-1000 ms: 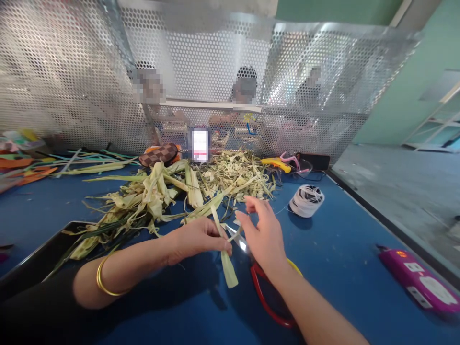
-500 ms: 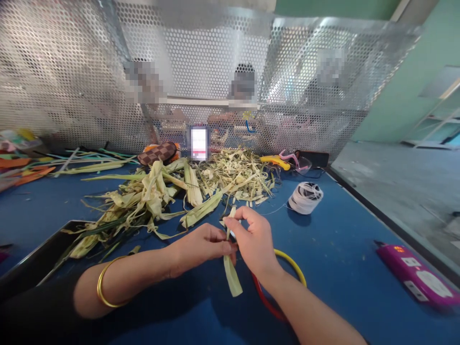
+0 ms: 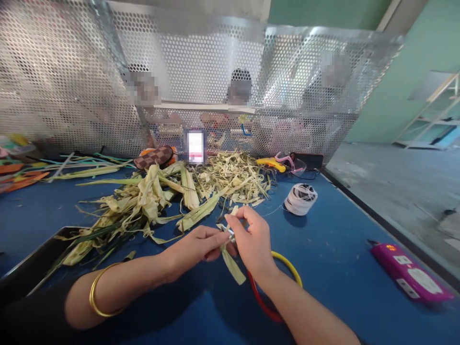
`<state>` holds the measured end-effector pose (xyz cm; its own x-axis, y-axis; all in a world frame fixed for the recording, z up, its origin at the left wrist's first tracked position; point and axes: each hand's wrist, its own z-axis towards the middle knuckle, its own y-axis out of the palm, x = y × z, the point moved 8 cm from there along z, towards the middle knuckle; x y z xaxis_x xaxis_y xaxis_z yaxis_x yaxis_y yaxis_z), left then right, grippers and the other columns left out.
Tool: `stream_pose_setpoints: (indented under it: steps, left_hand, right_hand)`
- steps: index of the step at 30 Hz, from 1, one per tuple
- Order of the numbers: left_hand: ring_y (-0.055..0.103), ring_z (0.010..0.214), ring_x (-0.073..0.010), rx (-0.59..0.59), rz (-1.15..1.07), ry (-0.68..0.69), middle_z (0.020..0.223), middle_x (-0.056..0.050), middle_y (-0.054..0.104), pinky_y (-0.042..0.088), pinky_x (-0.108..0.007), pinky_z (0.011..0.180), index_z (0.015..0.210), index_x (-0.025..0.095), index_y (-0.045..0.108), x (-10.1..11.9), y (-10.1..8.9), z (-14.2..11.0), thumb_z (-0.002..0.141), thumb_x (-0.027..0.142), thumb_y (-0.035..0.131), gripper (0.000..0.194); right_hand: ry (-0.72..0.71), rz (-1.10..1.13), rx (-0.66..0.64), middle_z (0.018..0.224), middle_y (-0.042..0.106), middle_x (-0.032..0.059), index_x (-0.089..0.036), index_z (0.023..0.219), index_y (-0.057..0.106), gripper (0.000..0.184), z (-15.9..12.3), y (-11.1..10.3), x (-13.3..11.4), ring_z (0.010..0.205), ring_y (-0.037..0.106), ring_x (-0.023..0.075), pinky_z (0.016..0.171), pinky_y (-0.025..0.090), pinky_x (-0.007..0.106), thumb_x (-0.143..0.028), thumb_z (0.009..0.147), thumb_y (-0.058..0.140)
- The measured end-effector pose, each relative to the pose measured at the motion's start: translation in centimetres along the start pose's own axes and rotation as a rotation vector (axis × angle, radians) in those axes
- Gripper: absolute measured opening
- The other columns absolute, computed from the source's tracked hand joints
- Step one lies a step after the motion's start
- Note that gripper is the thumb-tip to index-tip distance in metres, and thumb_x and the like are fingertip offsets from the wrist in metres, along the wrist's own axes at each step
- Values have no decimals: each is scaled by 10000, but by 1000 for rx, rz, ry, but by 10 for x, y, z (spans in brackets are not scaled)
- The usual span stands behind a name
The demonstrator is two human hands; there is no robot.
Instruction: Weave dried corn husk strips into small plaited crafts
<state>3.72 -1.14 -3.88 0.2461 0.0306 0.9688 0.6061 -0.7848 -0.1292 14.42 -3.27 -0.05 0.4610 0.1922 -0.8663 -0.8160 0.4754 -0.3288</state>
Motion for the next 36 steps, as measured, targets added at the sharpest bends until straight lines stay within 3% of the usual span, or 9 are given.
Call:
stream_pose_setpoints:
  steps: [10, 14, 17, 20, 23, 26, 32, 36]
  left_hand:
    - [233, 450, -67, -71, 22, -32, 452, 73, 310, 158, -257, 461, 601, 132, 611, -11, 10, 1, 719, 399, 570, 294]
    - [235, 450, -69, 51, -52, -29, 440, 78, 308, 145, -252, 475, 703, 124, 656, -4, -5, 2, 741, 463, 559, 355]
    - [221, 441, -66, 149, -99, 5, 433, 87, 297, 143, -245, 477, 734, 131, 647, 1, -18, 4, 740, 513, 559, 392]
    - [212, 428, -61, 178, -111, 24, 431, 94, 296, 145, -242, 472, 728, 136, 632, 0, -23, 7, 733, 525, 563, 395]
    - [235, 419, -60, 183, -82, 13, 430, 87, 334, 161, -239, 466, 699, 141, 620, -4, -24, 9, 730, 522, 563, 386]
    - [271, 419, -61, 192, -19, 3, 435, 72, 387, 194, -237, 465, 626, 150, 592, -7, -24, 9, 731, 506, 570, 371]
    - [323, 405, -57, 126, 53, 31, 419, 56, 426, 229, -225, 452, 500, 159, 512, -6, -18, 10, 737, 410, 580, 352]
    - [375, 385, -62, 169, -69, -48, 431, 43, 489, 273, -210, 434, 570, 154, 558, -11, -22, 10, 715, 436, 616, 322]
  right_hand:
    - [-62, -56, -7, 588, 489, -36, -204, 608, 474, 220, -5, 9, 0, 605, 458, 135, 600, 356, 257, -313, 779, 558]
    - [22, 20, 20, 809, 625, 17, -203, 778, 601, 159, 5, 1, 13, 781, 551, 173, 720, 409, 286, -359, 783, 567]
    - [169, 163, 107, 969, 628, 46, -202, 1021, 602, 391, 10, -9, 28, 860, 568, 192, 768, 426, 311, -430, 706, 645]
    - [354, 337, -82, 663, 576, -9, -167, 873, 633, 387, 6, 11, 37, 588, 511, 133, 587, 405, 270, -499, 676, 652]
    - [370, 405, -254, 490, 475, -44, -167, 612, 582, 331, -1, 28, 31, 473, 398, 92, 488, 319, 238, -483, 692, 643]
    - [329, 390, -218, 475, 479, -40, -176, 524, 516, 338, -2, 27, 28, 473, 405, 90, 484, 314, 231, -434, 706, 637]
    - [321, 337, -156, 451, 466, -47, -183, 543, 526, 290, -1, 24, 36, 456, 416, 102, 480, 332, 237, -398, 717, 615]
    - [209, 191, -159, 588, 589, 1, -176, 682, 608, 246, 7, 16, 31, 573, 537, 151, 589, 426, 272, -397, 777, 559]
